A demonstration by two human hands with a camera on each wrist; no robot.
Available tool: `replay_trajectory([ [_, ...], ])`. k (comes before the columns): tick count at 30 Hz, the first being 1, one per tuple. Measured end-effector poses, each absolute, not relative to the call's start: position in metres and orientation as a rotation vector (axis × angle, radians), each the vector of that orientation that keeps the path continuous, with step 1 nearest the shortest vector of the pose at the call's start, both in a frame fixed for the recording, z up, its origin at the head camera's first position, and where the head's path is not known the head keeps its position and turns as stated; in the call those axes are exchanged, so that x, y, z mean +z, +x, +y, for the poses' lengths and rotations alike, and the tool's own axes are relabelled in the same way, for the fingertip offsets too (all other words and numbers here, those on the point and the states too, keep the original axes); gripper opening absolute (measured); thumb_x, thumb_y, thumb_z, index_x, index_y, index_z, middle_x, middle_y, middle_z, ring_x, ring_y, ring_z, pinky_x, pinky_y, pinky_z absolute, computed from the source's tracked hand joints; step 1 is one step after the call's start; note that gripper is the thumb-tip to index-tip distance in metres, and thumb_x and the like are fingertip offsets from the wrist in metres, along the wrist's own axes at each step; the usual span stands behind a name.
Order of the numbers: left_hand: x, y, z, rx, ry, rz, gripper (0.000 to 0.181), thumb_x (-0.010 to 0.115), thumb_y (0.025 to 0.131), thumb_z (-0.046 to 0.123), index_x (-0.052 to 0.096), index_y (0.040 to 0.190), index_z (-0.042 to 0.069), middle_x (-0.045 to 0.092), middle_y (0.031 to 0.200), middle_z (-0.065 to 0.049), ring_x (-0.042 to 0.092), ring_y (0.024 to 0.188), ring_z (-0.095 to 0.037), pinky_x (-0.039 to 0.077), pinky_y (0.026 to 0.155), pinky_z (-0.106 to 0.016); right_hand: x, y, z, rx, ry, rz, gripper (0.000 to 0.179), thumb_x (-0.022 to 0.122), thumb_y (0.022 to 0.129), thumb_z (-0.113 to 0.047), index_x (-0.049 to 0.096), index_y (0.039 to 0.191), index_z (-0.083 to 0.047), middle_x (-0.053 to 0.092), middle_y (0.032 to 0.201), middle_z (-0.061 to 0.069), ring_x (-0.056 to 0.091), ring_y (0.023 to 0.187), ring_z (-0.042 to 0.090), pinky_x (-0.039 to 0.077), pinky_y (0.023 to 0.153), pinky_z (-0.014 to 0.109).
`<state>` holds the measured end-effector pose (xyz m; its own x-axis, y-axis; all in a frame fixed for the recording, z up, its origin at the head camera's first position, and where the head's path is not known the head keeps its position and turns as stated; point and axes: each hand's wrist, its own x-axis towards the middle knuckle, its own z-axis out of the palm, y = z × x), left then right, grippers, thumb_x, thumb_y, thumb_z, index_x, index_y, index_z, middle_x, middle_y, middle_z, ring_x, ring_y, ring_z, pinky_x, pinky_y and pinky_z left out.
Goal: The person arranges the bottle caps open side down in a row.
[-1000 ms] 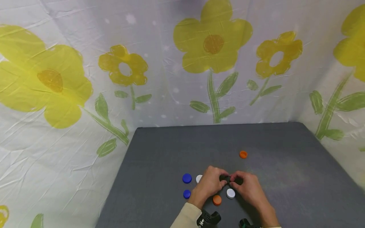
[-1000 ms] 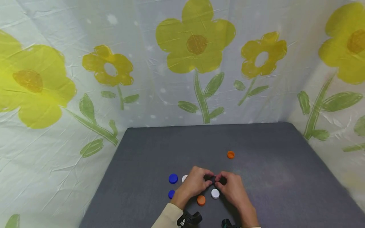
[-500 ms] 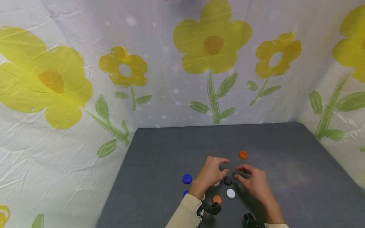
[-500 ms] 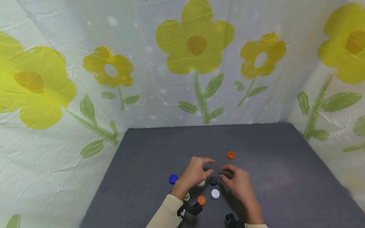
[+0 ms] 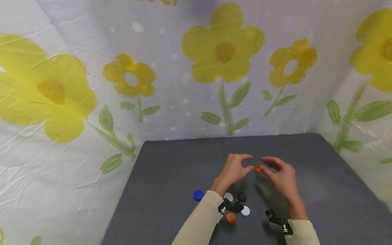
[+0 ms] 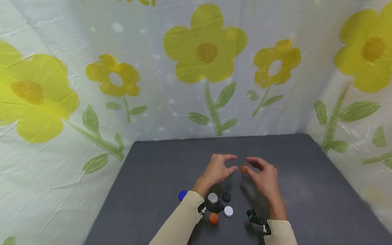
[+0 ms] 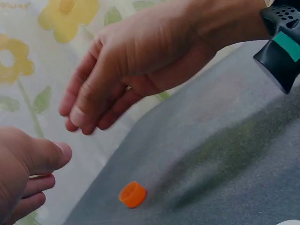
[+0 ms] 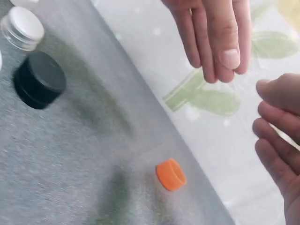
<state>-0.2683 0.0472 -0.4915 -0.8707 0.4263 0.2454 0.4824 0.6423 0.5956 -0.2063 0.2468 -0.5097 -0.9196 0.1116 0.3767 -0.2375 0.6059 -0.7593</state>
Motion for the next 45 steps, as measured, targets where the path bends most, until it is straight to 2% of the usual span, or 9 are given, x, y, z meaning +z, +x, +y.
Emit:
replay_trajectory([
  [2,-0.496,-0.275,0.051,-1.078,-0.760,-2.760,0.036,0.087,0.096,0.026,0.081,0.132,0.023,0.081,0.128,0.006,0.073,0.127,-0.014,0.058,0.108,-0.028,-0.511,-0.212,0.249,1.270,0.090,-2.422,0.030,0.083,0.100,-0.018,0.079,0.129,-0.009,0.080,0.127,0.012,0.073,0.118,0.036,0.046,0.094,0.003],
  [6,-0.505,-0.286,0.059,-1.143,-0.751,-2.743,0.033,0.086,0.097,0.026,0.082,0.130,0.024,0.081,0.128,0.008,0.073,0.126,-0.012,0.057,0.109,-0.029,-0.515,-0.222,0.255,1.281,0.041,-2.406,0.030,0.084,0.099,-0.020,0.079,0.127,-0.009,0.080,0.126,0.012,0.074,0.118,0.033,0.051,0.098,0.009],
  [12,-0.520,-0.298,0.072,-1.193,-0.750,-2.796,0.035,0.086,0.098,0.026,0.081,0.132,0.023,0.079,0.133,0.008,0.071,0.129,-0.012,0.057,0.109,-0.029,-0.531,-0.235,0.264,1.351,-0.022,-2.437,0.033,0.083,0.100,-0.019,0.077,0.130,-0.007,0.078,0.131,0.015,0.072,0.123,0.034,0.045,0.096,0.003],
  [28,-0.554,-0.312,0.090,-1.224,-0.787,-2.834,0.033,0.086,0.096,0.021,0.082,0.129,0.017,0.082,0.124,0.007,0.070,0.127,-0.014,0.053,0.111,-0.029,-0.576,-0.251,0.275,1.417,-0.027,-2.556,0.038,0.084,0.098,-0.009,0.074,0.133,0.002,0.077,0.131,0.025,0.075,0.120,0.043,0.052,0.082,0.008],
  [30,-0.567,-0.319,0.092,-1.226,-0.800,-2.813,0.033,0.087,0.096,0.023,0.083,0.128,0.018,0.083,0.122,0.007,0.072,0.125,-0.014,0.055,0.109,-0.030,-0.576,-0.253,0.274,1.370,-0.025,-2.561,0.038,0.085,0.096,-0.011,0.075,0.131,0.000,0.078,0.129,0.023,0.076,0.118,0.042,0.056,0.085,0.013],
  [33,-0.586,-0.327,0.095,-1.209,-0.785,-2.775,0.032,0.089,0.094,0.026,0.084,0.125,0.019,0.084,0.118,0.009,0.074,0.119,-0.012,0.058,0.103,-0.030,-0.578,-0.256,0.272,1.312,-0.011,-2.570,0.038,0.088,0.095,-0.013,0.077,0.129,-0.001,0.079,0.127,0.022,0.077,0.115,0.041,0.063,0.092,0.032],
  [37,-0.584,-0.322,0.093,-1.276,-0.749,-2.760,0.028,0.090,0.093,0.021,0.085,0.120,0.016,0.085,0.114,0.007,0.075,0.115,-0.011,0.059,0.102,-0.028,-0.581,-0.256,0.268,1.278,0.002,-2.574,0.035,0.087,0.094,-0.011,0.078,0.127,-0.002,0.080,0.124,0.021,0.078,0.113,0.040,0.062,0.096,0.053],
  [42,-0.570,-0.312,0.095,-1.298,-0.704,-2.785,0.022,0.089,0.094,0.017,0.086,0.115,0.014,0.085,0.109,0.005,0.075,0.113,-0.011,0.060,0.102,-0.029,-0.584,-0.257,0.266,1.259,-0.019,-2.556,0.032,0.087,0.094,-0.008,0.078,0.124,-0.002,0.081,0.121,0.020,0.078,0.112,0.039,0.061,0.097,0.056],
  [45,-0.569,-0.311,0.097,-1.279,-0.675,-2.808,0.021,0.088,0.095,0.019,0.087,0.115,0.015,0.085,0.110,0.005,0.075,0.114,-0.012,0.059,0.103,-0.029,-0.584,-0.257,0.268,1.259,-0.021,-2.552,0.031,0.087,0.094,-0.008,0.079,0.123,-0.002,0.081,0.119,0.020,0.078,0.110,0.038,0.063,0.095,0.049],
])
